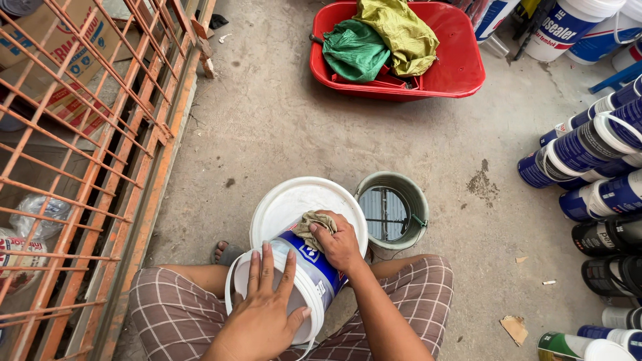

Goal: The person wipes a white paint bucket lid with a cloth dipped in a bucket of water. The person then picks up a paint bucket and places it on a shelf.

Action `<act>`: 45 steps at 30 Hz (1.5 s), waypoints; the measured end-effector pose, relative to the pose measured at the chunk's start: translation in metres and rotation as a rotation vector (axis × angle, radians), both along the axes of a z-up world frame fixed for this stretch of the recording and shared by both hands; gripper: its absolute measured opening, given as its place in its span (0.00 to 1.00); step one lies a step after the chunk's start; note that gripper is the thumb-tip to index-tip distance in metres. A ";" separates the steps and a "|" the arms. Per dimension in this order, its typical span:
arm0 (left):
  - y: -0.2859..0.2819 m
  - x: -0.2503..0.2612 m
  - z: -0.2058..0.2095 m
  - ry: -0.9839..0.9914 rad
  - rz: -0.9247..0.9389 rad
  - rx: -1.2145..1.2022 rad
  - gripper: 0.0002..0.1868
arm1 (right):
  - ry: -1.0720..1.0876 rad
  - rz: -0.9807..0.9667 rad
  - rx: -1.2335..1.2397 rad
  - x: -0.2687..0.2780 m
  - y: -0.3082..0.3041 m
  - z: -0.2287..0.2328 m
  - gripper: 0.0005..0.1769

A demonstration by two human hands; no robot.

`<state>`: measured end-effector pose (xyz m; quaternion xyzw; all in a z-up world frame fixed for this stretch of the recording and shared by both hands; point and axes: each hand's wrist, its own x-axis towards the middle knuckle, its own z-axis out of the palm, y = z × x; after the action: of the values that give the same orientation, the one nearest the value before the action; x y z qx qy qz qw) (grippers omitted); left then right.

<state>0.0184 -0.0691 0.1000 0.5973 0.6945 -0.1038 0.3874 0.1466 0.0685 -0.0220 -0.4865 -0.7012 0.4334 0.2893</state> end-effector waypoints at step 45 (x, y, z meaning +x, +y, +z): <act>0.043 -0.008 -0.077 -0.372 0.071 1.539 0.09 | 0.266 0.016 0.457 -0.016 -0.044 0.019 0.12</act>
<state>0.0101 -0.0264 0.0232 0.6823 0.5138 0.5197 -0.0215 0.1306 0.0250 -0.0029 -0.3416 -0.7406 0.3264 0.4778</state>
